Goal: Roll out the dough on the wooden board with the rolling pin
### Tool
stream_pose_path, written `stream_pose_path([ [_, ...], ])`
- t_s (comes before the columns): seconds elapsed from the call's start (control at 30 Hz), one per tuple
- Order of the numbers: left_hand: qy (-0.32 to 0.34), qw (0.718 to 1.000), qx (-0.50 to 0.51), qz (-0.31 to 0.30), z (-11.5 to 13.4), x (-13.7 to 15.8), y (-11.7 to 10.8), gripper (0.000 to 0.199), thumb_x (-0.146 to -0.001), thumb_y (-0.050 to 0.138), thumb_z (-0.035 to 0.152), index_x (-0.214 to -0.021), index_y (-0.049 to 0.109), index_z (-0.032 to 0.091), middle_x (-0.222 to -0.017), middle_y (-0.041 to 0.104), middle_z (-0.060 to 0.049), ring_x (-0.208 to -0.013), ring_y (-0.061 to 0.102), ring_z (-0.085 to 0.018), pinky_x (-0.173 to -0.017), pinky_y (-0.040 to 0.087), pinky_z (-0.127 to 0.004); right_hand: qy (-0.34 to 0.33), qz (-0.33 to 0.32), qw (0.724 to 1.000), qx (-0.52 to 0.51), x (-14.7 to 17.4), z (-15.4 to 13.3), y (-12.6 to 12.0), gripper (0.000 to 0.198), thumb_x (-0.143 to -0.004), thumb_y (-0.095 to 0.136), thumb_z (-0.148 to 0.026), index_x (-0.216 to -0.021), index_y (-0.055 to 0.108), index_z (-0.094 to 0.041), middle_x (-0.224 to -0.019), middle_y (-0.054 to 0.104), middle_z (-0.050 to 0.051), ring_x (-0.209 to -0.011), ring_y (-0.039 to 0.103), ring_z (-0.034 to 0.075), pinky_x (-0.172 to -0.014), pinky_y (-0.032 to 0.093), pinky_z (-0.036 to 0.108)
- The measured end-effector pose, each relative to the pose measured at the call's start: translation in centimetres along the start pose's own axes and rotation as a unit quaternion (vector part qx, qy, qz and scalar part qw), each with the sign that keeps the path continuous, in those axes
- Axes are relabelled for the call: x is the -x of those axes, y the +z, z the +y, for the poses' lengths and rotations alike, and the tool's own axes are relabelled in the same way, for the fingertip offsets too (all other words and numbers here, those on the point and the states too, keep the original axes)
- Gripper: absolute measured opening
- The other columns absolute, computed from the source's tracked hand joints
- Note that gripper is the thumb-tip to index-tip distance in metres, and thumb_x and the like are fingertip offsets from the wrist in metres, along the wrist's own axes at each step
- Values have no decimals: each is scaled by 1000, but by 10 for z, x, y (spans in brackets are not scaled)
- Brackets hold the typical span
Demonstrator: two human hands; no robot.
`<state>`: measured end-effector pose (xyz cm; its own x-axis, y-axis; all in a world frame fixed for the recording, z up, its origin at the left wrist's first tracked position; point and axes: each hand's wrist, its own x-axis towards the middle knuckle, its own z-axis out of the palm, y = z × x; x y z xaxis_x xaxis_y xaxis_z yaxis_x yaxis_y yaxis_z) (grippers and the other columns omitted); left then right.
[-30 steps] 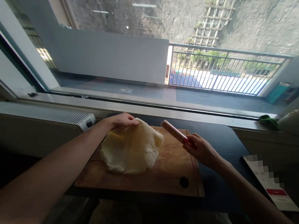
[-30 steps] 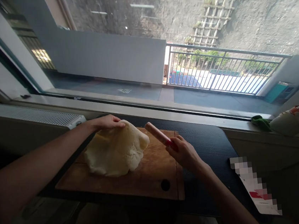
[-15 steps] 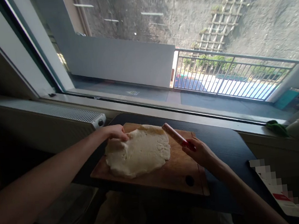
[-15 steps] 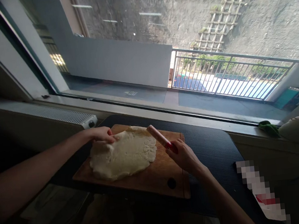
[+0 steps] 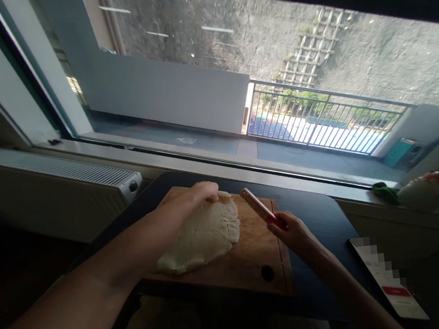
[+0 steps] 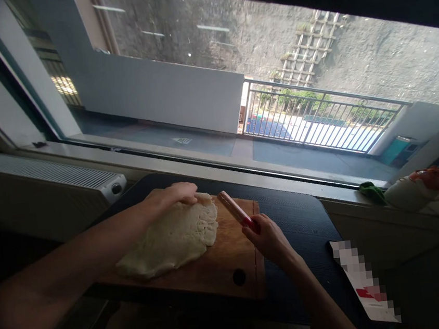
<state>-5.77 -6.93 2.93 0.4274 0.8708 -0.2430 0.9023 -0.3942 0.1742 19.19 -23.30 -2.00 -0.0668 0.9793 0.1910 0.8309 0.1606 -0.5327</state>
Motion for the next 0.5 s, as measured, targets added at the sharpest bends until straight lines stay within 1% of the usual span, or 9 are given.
stream_pose_path([
  [0.07, -33, 999, -11, -15, -8, -4, -5, 39, -59, 69, 35, -90, 69, 11, -98, 68, -19, -96, 61, -36, -80, 47, -40, 3, -7, 1000, 2, 2, 1, -2, 27, -83, 55, -42, -95, 64, -20, -81, 61, 2, -68, 55, 15, -60, 40, 26],
  [0.1, -42, 999, -18, -21, -12, -4, -8, 37, -58, 69, 36, -85, 69, 11, -93, 69, -18, -92, 62, -35, -77, 47, -38, 1, -13, 1000, 3, 2, 1, -2, 25, -83, 56, -41, -96, 63, -21, -83, 61, 1, -69, 55, 15, -61, 40, 26],
  [0.17, -31, 999, -4, -39, -21, -3, -12, 32, -56, 67, 36, -80, 69, 14, -86, 70, -12, -84, 63, -30, -70, 48, -33, -13, -29, 999, 8, 1, -1, 0, 24, -81, 58, -38, -98, 63, -22, -86, 61, 1, -72, 55, 15, -63, 39, 26],
  [0.23, -2, 997, 51, -55, -30, 2, -15, 28, -58, 63, 36, -79, 68, 17, -82, 69, -7, -78, 63, -24, -64, 46, -28, -29, -44, 998, 23, -3, -5, 6, 23, -81, 60, -36, -100, 62, -23, -89, 61, 1, -75, 55, 15, -65, 39, 25],
  [0.3, 9, 990, 124, -63, -40, 7, -17, 27, -61, 59, 39, -78, 66, 19, -80, 68, -4, -72, 61, -21, -58, 44, -26, -47, -50, 996, 47, -6, -9, 12, 21, -81, 59, -33, -99, 62, -24, -91, 60, 1, -77, 55, 15, -67, 39, 25],
  [0.37, -4, 980, 185, -79, -48, 10, -18, 28, -62, 57, 39, -79, 65, 18, -78, 67, -3, -68, 60, -19, -56, 44, -26, -65, -55, 994, 67, -9, -12, 18, 18, -83, 58, -32, -98, 63, -24, -93, 59, 1, -80, 55, 15, -69, 39, 25],
  [0.5, -23, 953, 273, -131, -58, 7, -20, 30, -64, 57, 37, -85, 65, 17, -76, 67, -4, -68, 59, -18, -58, 45, -27, -81, -58, 991, 93, -10, -13, 24, 19, -86, 56, -35, -99, 63, -24, -94, 59, 2, -85, 54, 15, -72, 39, 26],
])
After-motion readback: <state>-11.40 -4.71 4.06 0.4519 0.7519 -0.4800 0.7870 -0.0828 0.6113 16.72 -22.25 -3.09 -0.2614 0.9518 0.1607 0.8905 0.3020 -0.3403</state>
